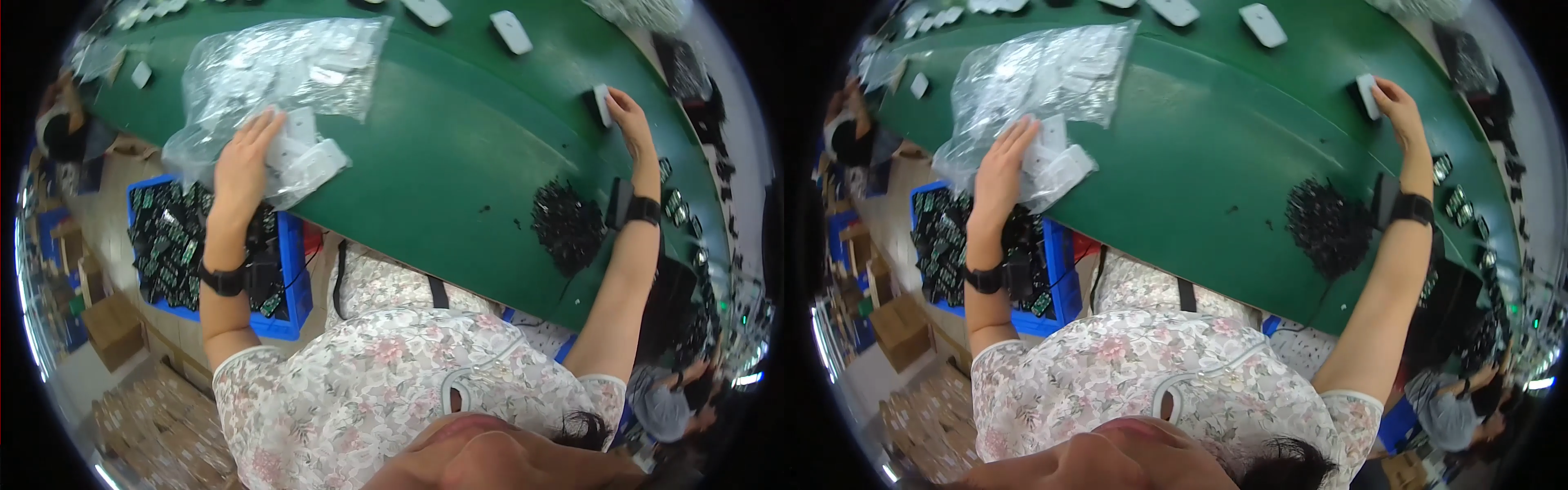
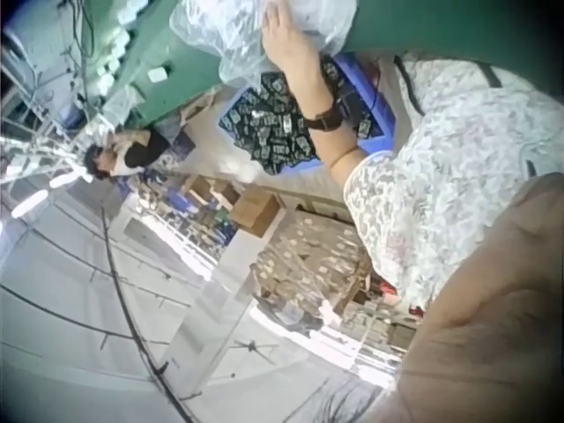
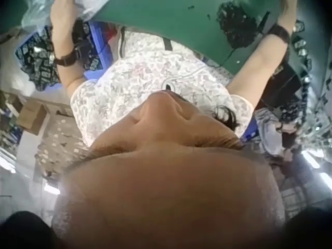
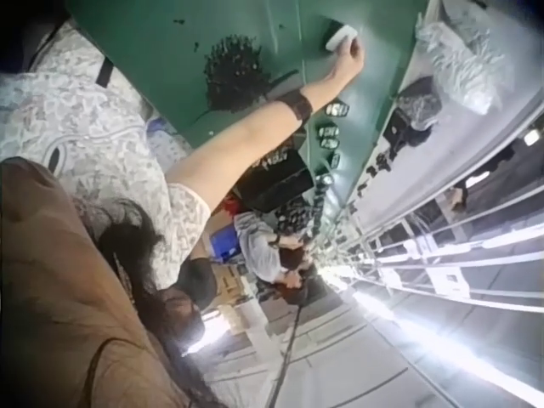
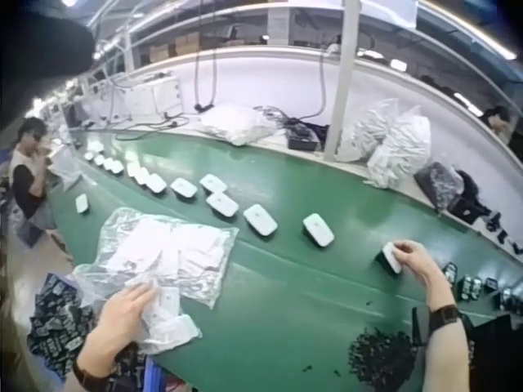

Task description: Manually assembling small electronic parts by inserting components into plastic casings on a factory production line.

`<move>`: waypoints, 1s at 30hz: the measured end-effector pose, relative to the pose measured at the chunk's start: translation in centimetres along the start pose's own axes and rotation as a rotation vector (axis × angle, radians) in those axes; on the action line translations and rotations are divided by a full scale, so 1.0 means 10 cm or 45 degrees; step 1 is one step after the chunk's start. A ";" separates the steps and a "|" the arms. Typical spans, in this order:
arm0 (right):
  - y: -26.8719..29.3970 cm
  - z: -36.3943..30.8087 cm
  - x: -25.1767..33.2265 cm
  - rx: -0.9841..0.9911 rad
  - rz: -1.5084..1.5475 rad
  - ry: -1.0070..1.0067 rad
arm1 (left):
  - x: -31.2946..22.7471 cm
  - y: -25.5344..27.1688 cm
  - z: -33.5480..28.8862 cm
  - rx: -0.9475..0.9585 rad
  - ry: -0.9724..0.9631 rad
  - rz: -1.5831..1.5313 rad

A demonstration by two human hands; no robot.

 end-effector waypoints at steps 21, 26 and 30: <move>-1.00 -1.34 0.82 0.151 -0.790 0.228 | -1.09 0.05 0.28 -0.046 0.127 -1.510; -1.15 -1.30 0.81 0.224 -0.939 0.294 | -1.99 -0.06 0.45 0.195 -0.173 -1.513; -1.20 -1.28 0.81 0.291 -0.986 0.328 | -2.31 -0.27 0.51 0.292 -0.166 -1.723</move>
Point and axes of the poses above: each hand's wrist, its own z-axis towards the middle knuckle, its own y-axis out of the back of the hand, x = y × z, the point moved 10 cm from there along z, towards the middle knuckle, and after that the axes turned 12 degrees about y, right-handed, at the moved point
